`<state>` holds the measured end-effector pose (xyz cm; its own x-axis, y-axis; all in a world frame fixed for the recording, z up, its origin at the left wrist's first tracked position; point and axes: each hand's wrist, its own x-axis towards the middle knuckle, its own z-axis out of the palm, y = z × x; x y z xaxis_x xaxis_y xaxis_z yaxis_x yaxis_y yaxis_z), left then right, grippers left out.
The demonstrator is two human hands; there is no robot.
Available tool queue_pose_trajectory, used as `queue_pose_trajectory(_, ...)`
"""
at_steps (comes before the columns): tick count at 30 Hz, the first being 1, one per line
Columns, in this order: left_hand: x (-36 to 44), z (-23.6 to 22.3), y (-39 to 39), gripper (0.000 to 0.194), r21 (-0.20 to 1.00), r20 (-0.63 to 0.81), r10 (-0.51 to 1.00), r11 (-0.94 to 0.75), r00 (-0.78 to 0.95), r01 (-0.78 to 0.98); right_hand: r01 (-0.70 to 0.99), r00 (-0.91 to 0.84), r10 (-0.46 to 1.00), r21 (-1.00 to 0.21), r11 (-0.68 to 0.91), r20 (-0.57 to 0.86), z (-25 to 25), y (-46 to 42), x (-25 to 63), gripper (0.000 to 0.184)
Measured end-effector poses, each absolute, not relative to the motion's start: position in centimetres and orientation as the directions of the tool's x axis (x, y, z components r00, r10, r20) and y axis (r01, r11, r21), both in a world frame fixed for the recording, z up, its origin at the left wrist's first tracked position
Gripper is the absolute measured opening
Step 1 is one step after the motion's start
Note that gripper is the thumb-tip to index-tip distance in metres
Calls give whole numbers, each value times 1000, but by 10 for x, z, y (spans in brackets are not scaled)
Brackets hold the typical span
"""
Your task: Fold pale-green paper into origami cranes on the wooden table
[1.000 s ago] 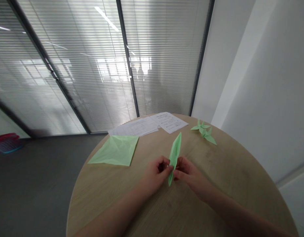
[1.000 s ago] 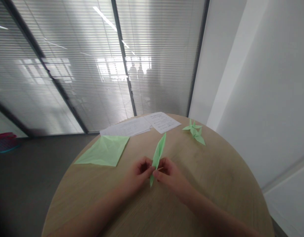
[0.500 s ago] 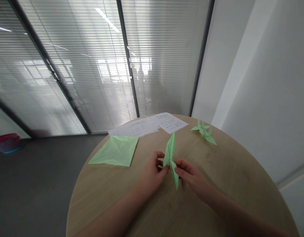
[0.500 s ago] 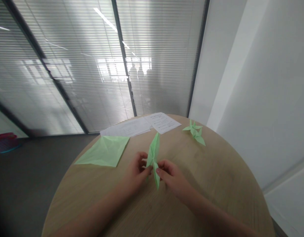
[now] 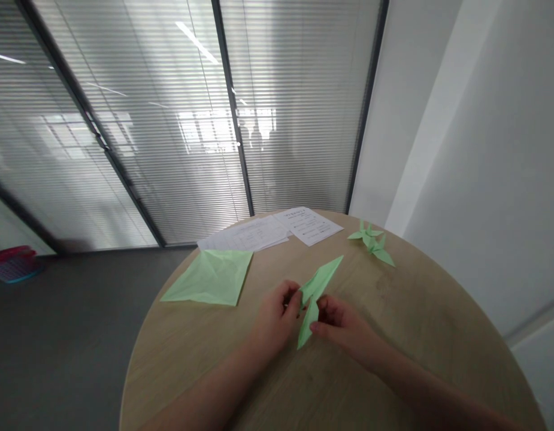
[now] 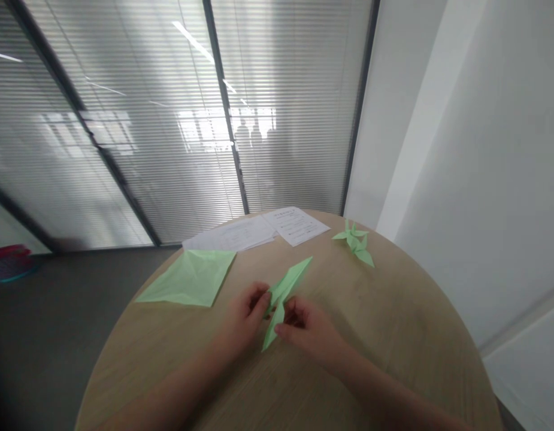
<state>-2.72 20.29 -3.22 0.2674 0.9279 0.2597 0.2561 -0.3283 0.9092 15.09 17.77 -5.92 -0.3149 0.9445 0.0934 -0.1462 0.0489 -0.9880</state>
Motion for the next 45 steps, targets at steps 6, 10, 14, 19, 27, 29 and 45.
queue_pose_trajectory(6, -29, -29, 206, 14, 958, 171, 970, -205, 174, 200, -194, -231, 970, -981, 29, 74, -66, 182, 153, 50)
queue_pose_trajectory(10, -29, -29, 207, 17, 961, 148, 959, -197, 240, 195, -227, -299, 951, -974, 5, 75, -63, 180, 153, 70)
queue_pose_trajectory(14, -27, -34, 207, 37, 952, 121, 951, -193, 286, 239, -296, -440, 889, -955, -9, 128, -57, 176, 151, 56)
queue_pose_trajectory(19, -27, -34, 209, 39, 940, 138, 942, -222, 305, 261, -302, -370, 926, -952, -44, 75, -53, 174, 153, 46)
queue_pose_trajectory(27, -25, -33, 206, 35, 949, 113, 944, -195, 311, 248, -342, -269, 963, -932, -119, -24, -54, 177, 153, 41)
queue_pose_trajectory(29, -25, -32, 206, 23, 940, 167, 956, -228, 242, 254, -321, -288, 958, -942, -101, -5, -54, 175, 152, 40)
queue_pose_trajectory(45, -25, -27, 202, 25, 971, 108, 918, -180, 383, 158, -324, -349, 936, -943, -75, 46, -49, 173, 153, 34)
